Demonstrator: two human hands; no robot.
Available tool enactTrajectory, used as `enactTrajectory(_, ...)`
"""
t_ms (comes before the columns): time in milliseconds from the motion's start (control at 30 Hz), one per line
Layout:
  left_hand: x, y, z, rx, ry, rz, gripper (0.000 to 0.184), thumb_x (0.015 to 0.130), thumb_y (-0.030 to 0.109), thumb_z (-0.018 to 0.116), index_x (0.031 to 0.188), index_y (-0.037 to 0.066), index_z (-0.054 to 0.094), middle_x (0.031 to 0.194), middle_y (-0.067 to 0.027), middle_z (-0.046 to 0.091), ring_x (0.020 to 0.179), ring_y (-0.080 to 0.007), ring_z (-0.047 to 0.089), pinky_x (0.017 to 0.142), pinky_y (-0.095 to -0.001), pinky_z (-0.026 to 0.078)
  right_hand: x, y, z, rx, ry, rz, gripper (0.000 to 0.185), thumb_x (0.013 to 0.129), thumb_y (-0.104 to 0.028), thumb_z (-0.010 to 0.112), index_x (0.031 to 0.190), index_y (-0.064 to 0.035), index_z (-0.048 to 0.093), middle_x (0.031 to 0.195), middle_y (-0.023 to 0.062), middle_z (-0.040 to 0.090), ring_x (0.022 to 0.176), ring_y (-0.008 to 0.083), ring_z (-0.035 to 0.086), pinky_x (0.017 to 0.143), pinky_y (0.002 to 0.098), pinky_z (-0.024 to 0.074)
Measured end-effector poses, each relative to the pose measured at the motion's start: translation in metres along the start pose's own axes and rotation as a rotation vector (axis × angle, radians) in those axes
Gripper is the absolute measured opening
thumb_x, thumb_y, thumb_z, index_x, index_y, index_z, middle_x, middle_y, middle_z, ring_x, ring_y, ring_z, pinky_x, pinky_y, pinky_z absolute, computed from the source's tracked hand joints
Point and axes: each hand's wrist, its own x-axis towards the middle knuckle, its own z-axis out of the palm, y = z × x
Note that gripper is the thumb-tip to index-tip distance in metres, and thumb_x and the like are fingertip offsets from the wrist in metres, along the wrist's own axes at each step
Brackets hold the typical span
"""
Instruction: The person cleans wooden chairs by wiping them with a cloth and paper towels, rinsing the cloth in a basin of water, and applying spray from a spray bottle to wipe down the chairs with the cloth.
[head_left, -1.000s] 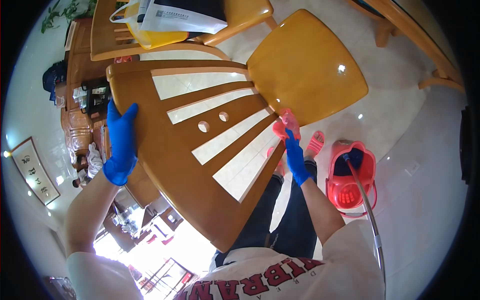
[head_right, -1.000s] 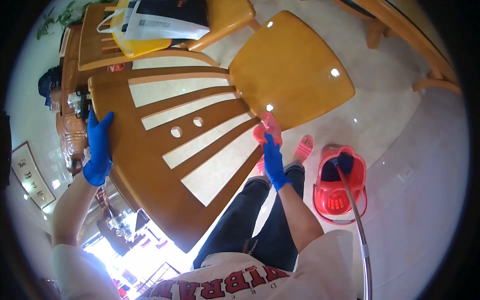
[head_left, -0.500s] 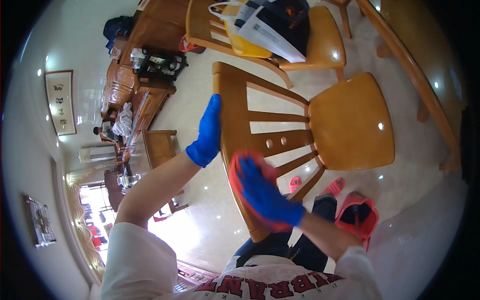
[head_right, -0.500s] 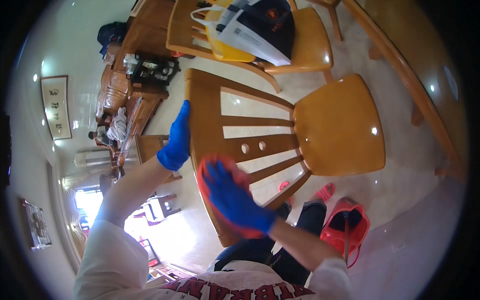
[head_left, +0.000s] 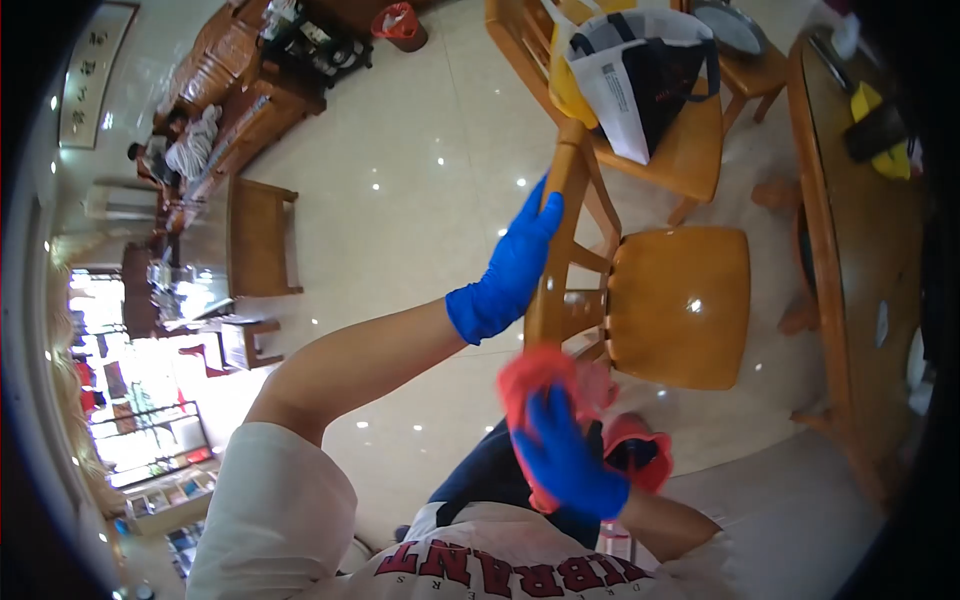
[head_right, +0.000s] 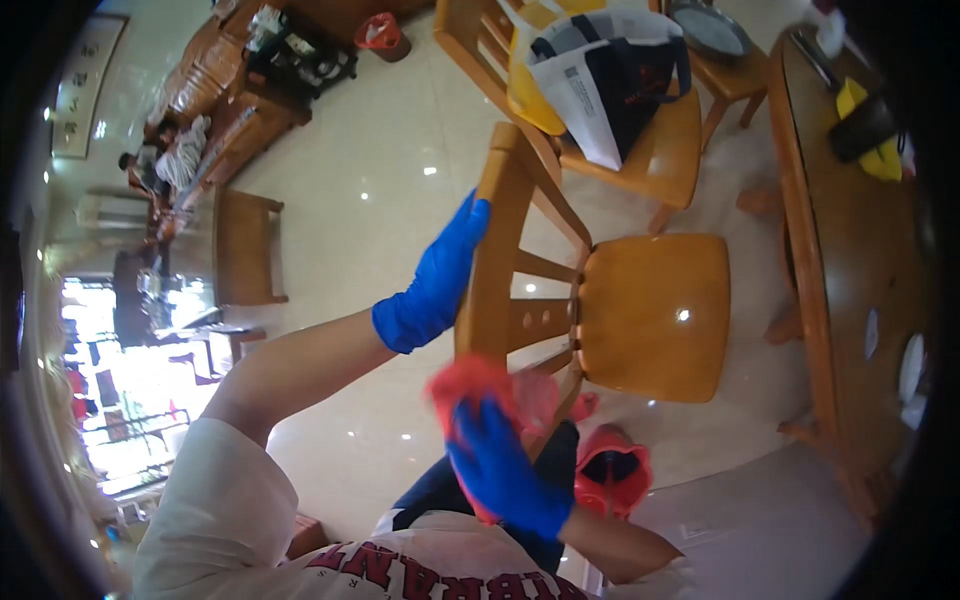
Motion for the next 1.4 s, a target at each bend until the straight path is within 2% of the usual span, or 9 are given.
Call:
enactTrajectory(33,0.0,0.002,-0.004,-0.019,-0.016,0.006,0.059,0.096,0.043,0.036,0.14,0.005,0.027,0.136,-0.0092,0.041,0.125,-0.0187,0.037,0.105,-0.0305,0.027,0.032,-0.017,-0.001,-0.684,0.102,-0.593,0.063,0.09,-0.022,0.051,0.142,-0.0063,0.019,0.144,0.0205,0.022,0.132,0.0311,0.027,0.105,0.0364,0.0273)
enactTrajectory(100,0.006,0.0,-0.028,-0.485,-0.185,-0.163,0.061,0.096,0.046,0.033,0.141,0.005,0.026,0.138,-0.0106,0.038,0.127,-0.0214,0.035,0.106,-0.0328,0.026,0.104,-0.072,0.01,-0.735,0.366,-0.702,0.067,0.094,-0.015,0.045,0.146,-0.0177,0.003,0.144,0.0145,0.023,0.124,0.026,0.036,0.099,0.0335,0.0358)
enactTrajectory(300,0.013,-0.029,-0.075,-1.128,-0.532,-0.356,0.077,0.091,0.061,0.021,0.141,0.003,0.023,0.144,-0.0108,0.029,0.133,-0.024,0.028,0.11,-0.0395,0.02,0.127,-0.11,0.024,-0.224,0.206,-0.555,0.072,0.094,-0.015,0.045,0.146,-0.0164,-0.004,0.144,0.0103,0.022,0.126,0.0209,0.031,0.102,0.0326,0.0298)
enactTrajectory(467,0.015,-0.037,-0.08,-1.072,-0.519,-0.301,0.07,0.093,0.056,0.023,0.142,0.006,0.024,0.144,-0.0078,0.031,0.131,-0.0191,0.03,0.103,-0.0324,0.027,-0.002,-0.033,0.032,-0.839,0.155,-0.38,0.069,0.091,-0.01,0.046,0.142,0.0031,0.001,0.147,0.0219,0.008,0.136,0.0342,0.016,0.109,0.0382,0.0194)
enactTrajectory(700,0.004,-0.023,-0.048,-0.913,-0.469,-0.231,0.065,0.095,0.05,0.028,0.14,0.003,0.027,0.141,-0.0109,0.034,0.127,-0.0198,0.036,0.107,-0.0313,0.027,0.132,-0.1,0.012,-0.099,0.084,-0.558,0.058,0.099,-0.031,0.031,0.145,-0.006,0.006,0.148,0.0069,0.016,0.137,0.0208,0.016,0.111,0.0317,0.0136)
enactTrajectory(800,-0.016,-0.007,-0.008,-0.194,0.041,-0.047,0.058,0.096,0.044,0.036,0.135,0.001,0.034,0.131,-0.0051,0.042,0.12,-0.0132,0.038,0.103,-0.0274,0.03,0.218,-0.115,-0.024,-0.229,0.386,-0.904,0.056,0.099,-0.027,0.03,0.144,-0.0026,0.009,0.15,0.0098,0.009,0.137,0.0211,0.014,0.111,0.0318,0.011)
enactTrajectory(1067,-0.013,0.004,0.017,0.569,0.365,-0.066,0.04,0.097,0.033,0.038,0.112,-0.002,0.052,0.091,-0.006,0.058,0.083,-0.0121,0.05,0.077,-0.0284,0.043,0.349,0.021,-0.16,0.63,0.401,-0.658,0.024,0.091,-0.018,0.046,0.101,-0.0034,0.062,0.091,0.0032,0.061,0.089,0.0159,0.056,0.089,0.0299,0.0401)
enactTrajectory(1200,-0.011,0.004,0.022,0.835,0.424,0.045,0.036,0.097,0.029,0.041,0.109,-0.003,0.054,0.081,-0.0081,0.059,0.073,-0.0123,0.051,0.068,-0.0306,0.045,0.313,-0.053,-0.093,-0.284,0.669,-1.063,0.02,0.091,-0.01,0.042,0.104,-0.0055,0.056,0.091,0.0116,0.059,0.085,0.0215,0.056,0.074,0.0339,0.0438)
enactTrajectory(1400,-0.012,-0.001,0.024,0.907,0.581,-0.094,0.041,0.097,0.029,0.042,0.118,-0.005,0.05,0.097,-0.0109,0.061,0.085,-0.0149,0.055,0.075,-0.0283,0.045,0.272,-0.107,-0.088,-0.143,0.544,-1.15,0.02,0.09,-0.014,0.047,0.105,-0.0045,0.057,0.095,0.0133,0.059,0.086,0.0262,0.056,0.075,0.0357,0.0421)
